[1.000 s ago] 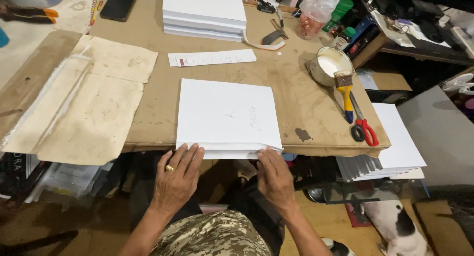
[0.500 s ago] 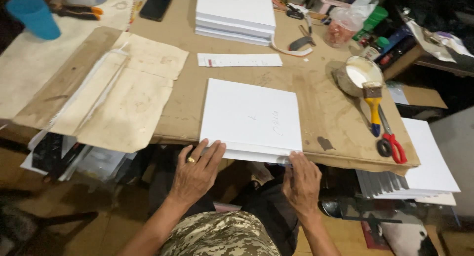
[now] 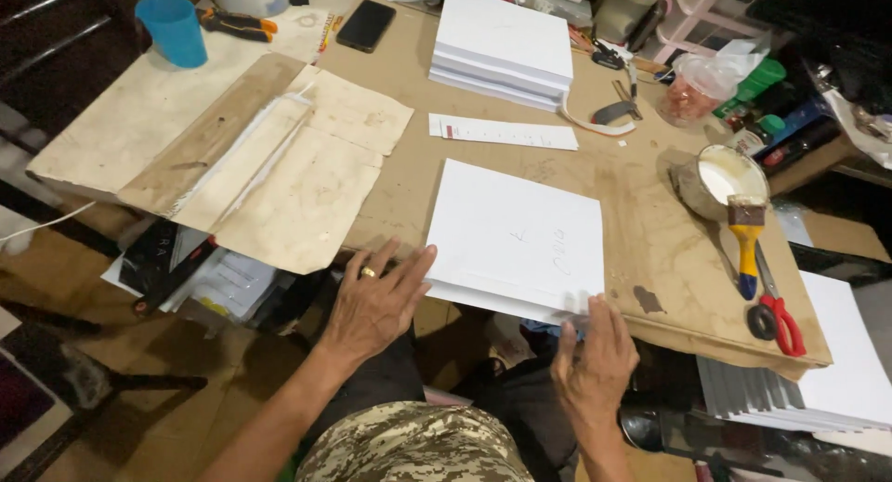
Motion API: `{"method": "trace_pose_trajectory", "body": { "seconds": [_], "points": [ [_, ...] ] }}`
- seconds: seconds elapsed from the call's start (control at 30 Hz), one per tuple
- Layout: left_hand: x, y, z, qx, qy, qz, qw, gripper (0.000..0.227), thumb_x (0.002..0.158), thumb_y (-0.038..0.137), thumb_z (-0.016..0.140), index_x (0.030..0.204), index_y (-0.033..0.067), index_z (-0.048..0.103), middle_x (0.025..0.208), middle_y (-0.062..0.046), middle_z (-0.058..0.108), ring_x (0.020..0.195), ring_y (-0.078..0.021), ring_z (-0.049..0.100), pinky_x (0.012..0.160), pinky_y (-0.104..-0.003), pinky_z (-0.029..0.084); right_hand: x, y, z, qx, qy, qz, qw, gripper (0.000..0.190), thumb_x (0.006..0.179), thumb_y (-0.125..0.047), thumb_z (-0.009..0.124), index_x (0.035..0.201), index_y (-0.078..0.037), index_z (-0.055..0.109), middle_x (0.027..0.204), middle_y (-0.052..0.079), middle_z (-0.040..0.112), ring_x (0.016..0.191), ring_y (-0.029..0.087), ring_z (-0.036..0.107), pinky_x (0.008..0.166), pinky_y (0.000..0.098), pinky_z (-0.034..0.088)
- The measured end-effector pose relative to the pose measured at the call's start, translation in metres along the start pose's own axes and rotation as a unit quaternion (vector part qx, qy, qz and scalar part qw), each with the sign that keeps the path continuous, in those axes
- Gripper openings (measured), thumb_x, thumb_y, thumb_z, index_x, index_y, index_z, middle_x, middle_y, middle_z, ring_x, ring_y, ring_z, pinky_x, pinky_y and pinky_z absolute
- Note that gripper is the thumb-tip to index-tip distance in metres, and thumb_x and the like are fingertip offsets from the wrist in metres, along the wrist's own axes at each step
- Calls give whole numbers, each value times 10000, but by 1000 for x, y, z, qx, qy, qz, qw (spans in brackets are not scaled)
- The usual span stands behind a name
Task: The person applies glue to a white paper sheet using a brush, then places it on a stack of white boards. They repeat the process by applying glue to another paper sheet and placing it on the stack.
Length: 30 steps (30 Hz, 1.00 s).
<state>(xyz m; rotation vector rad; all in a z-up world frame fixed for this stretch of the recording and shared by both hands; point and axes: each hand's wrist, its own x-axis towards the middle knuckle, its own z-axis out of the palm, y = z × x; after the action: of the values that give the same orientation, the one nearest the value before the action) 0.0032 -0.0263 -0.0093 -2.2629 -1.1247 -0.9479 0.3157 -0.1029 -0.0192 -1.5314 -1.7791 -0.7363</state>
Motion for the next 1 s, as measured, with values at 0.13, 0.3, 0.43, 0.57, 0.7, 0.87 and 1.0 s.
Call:
{"method": "trace_pose_trajectory", "body": {
  "seconds": [0.13,0.3,0.43,0.57,0.7,0.87,1.0],
  "points": [
    [5,9,12,-104,41,57,992,607,1008,122,731,1541,82,443,1474,-57,633,1358,-266,602,1093,-470,491,-9,-39,22,231,-70,3,970,516,1007,-36,570,1513,-23,471,1540,176,530,1434,324,533,1229,413,412],
    [11,22,32,-154,49,42,986,469,993,87,628,1457,107,563,1281,-53,730,1248,-241,663,993,-440,491,24,-72,44,239,-57,-118,962,575,867,128,523,1421,-19,578,1388,201,642,1303,367,625,1151,453,490],
    [11,16,36,-140,69,15,988,410,1009,252,656,1411,170,653,999,-2,796,1157,-161,707,992,-417,499,14,-5,12,178,-165,-56,968,823,735,-33,782,1510,-131,525,1434,192,611,1332,384,557,1146,494,445],
    [13,7,29,-158,59,27,985,354,1020,258,652,1359,164,691,982,0,804,1144,-166,717,981,-420,512,-16,74,23,60,-79,-109,989,716,770,-61,751,1456,-211,611,1405,28,664,1304,199,610,1174,349,452],
    [16,-1,23,-146,40,36,988,379,1041,284,604,1393,156,665,956,-26,803,1155,-189,715,993,-434,522,-22,89,18,47,-67,-83,993,781,734,-414,842,1445,-169,629,1353,23,695,1296,223,620,1195,421,429],
    [16,-11,17,-215,-13,25,976,392,1063,259,570,1417,104,639,1082,-85,798,1196,-242,698,985,-438,532,-3,65,9,73,-51,-22,996,589,900,-256,762,1436,-61,617,1338,109,695,1296,282,618,1163,443,446],
    [25,-24,14,-329,-68,16,942,509,1009,195,648,1495,71,563,1116,-136,789,1170,-332,698,968,-502,545,38,-7,-4,183,-40,-14,982,642,855,-195,796,1437,-20,589,1301,189,677,1243,383,621,1131,522,441]
  ]
}}
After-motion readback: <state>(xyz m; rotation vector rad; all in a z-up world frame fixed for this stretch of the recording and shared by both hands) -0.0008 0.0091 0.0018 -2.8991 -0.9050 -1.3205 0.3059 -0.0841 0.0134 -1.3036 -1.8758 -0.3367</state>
